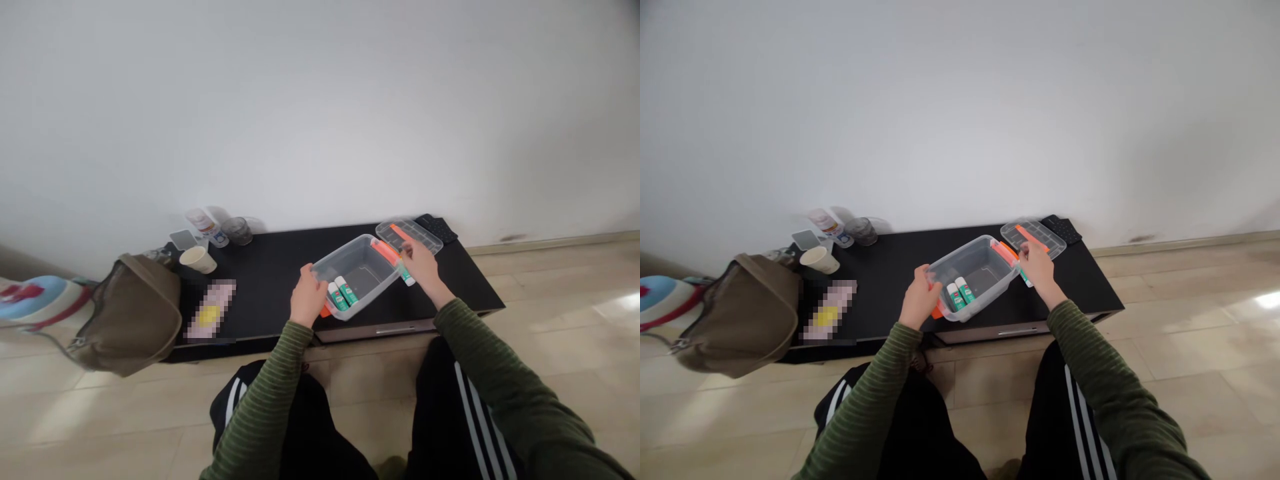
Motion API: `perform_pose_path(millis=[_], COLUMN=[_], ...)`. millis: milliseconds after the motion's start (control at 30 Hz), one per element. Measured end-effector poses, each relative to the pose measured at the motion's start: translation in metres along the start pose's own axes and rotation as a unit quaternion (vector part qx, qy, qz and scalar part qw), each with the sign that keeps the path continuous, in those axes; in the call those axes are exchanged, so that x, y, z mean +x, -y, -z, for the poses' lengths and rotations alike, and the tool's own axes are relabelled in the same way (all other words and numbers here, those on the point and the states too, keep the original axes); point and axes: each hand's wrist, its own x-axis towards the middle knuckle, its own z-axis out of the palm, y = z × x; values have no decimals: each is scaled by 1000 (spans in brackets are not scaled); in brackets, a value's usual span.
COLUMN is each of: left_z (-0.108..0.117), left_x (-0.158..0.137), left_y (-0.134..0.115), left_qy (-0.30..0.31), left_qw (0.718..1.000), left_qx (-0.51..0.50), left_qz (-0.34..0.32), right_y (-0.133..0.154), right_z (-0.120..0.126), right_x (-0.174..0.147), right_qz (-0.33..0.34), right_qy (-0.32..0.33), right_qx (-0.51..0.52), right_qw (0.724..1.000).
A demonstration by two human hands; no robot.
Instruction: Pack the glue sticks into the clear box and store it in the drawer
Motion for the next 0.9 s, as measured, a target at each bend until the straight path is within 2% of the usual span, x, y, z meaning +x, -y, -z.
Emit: perform_pose_path(millis=[100,167,500,700,900], left_z=[0,0,1,2,2], left_x=[0,1,-1,-1,-2], left_y=[1,2,0,-1,0], left_qy=[-1,-1,6,13,12], left_qw=[1000,1000,1000,1000,1000], left_qx=[-1,-1,1,3,3], left_qz=[0,-1,5,12,9], right_y=[-15,-19,-2,7,-1], right_z=[-9,-13,-20,-30,-35], right_x=[2,3,-1,-5,-4], right_qz=[-47,-55,-84,-89,-85], right_qy=[128,163,235,240,244], right_qx=[-93,-126,-220,-193,-176], right_qw=[986,977,943,947,950])
